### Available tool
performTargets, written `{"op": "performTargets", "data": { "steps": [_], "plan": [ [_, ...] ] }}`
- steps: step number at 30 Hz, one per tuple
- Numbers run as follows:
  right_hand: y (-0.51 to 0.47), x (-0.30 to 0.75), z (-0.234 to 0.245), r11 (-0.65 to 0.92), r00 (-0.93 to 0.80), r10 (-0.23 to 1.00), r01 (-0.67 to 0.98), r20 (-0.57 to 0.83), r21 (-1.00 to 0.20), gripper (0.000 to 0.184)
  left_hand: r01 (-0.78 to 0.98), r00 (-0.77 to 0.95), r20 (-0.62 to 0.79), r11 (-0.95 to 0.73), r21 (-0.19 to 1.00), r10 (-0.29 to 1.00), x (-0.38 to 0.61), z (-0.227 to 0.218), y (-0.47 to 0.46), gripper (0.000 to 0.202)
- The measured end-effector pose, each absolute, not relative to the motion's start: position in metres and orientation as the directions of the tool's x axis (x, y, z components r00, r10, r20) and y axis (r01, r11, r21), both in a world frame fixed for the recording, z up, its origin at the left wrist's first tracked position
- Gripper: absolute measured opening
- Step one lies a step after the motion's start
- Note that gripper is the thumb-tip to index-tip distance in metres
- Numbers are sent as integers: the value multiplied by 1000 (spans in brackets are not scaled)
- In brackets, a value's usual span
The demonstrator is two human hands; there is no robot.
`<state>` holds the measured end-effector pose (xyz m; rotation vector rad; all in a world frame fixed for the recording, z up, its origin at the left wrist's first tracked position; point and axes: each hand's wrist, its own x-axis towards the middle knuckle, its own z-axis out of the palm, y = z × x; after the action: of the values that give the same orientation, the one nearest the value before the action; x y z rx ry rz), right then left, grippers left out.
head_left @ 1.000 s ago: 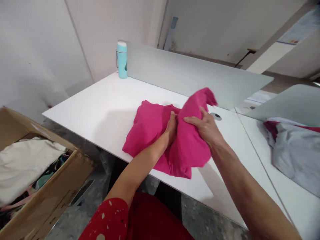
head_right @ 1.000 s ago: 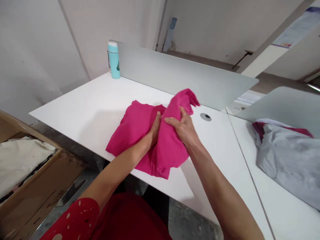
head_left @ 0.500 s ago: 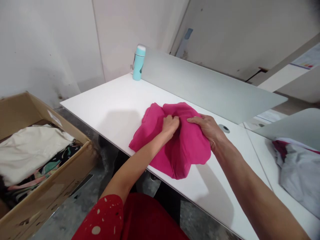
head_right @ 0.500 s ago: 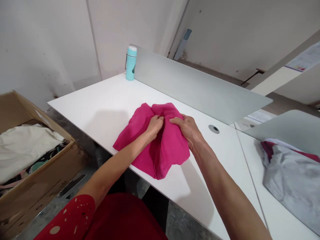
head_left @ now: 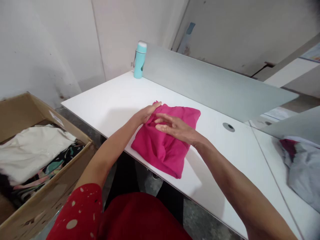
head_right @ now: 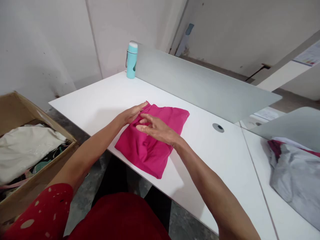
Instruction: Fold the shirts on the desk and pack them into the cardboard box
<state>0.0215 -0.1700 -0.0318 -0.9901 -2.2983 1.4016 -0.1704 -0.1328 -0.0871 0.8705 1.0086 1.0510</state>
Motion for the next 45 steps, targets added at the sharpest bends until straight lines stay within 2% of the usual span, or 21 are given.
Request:
{"op": "performTargets", "data": {
  "steps": [2, 4, 6, 8, 12, 15, 18, 21, 23, 27, 30, 33, 38, 42, 45],
  "plan": [
    [-166, 25, -36, 288, -798, 584, 371, -145, -883, 71, -243, 158, -245, 278, 929, 957, -182, -95, -138, 50],
    [-155, 34, -39, 314, -743, 667, 345, -53, -884, 59, -189, 137, -257, 280, 941, 957, -188, -96, -144, 50],
    [-138, 47, -42, 364, -602, 793, 348, 91, -864, 51, -92, 89, -259, 267, 959, 962, -190, -92, -152, 49],
    [-120, 59, -45, 410, -470, 860, 402, 199, -818, 44, 30, 41, -220, 219, 975, 975, -191, -87, -163, 49],
    [-87, 72, -55, 519, -449, 847, 587, 283, -621, 35, 293, 26, -59, 49, 955, 998, -190, -80, -192, 65],
    [-64, 64, -65, 618, -529, 785, 641, 322, -454, 39, 547, 41, -30, 3, 837, 999, -185, -73, -205, 78],
    [-40, 45, -74, 704, -630, 710, 629, 316, -330, 48, 723, 43, -36, -6, 691, 998, -174, -70, -210, 81],
    [-20, 23, -79, 790, -746, 613, 579, 259, -202, 63, 799, 50, 32, -59, 599, 998, -163, -72, -221, 85],
    [-12, 10, -81, 839, -820, 545, 532, 175, -115, 70, 823, 29, 64, -60, 565, 998, -158, -75, -237, 87],
    [-6, -3, -83, 884, -884, 467, 467, 25, 1, 60, 828, 13, 70, -50, 559, 997, -157, -88, -278, 86],
    [-3, -2, -84, 894, -894, 447, 447, 12, 8, 44, 832, 22, 125, -87, 548, 992, -156, -104, -300, 87],
    [-2, 5, -86, 891, -890, 454, 453, 41, -15, 30, 858, 43, 189, -133, 496, 981, -151, -119, -306, 75],
    [-9, 16, -79, 864, -834, 503, 487, 226, -126, 19, 886, 81, 386, -244, 395, 919, -143, -127, -303, 55],
    [-24, 25, -60, 763, -694, 642, 620, 326, -184, 15, 849, 86, 471, -312, 427, 878, -139, -119, -304, 49],
    [-33, 29, -43, 697, -599, 690, 700, 407, -152, 12, 810, 89, 474, -340, 477, 876, -135, -111, -306, 48]
  ]
}}
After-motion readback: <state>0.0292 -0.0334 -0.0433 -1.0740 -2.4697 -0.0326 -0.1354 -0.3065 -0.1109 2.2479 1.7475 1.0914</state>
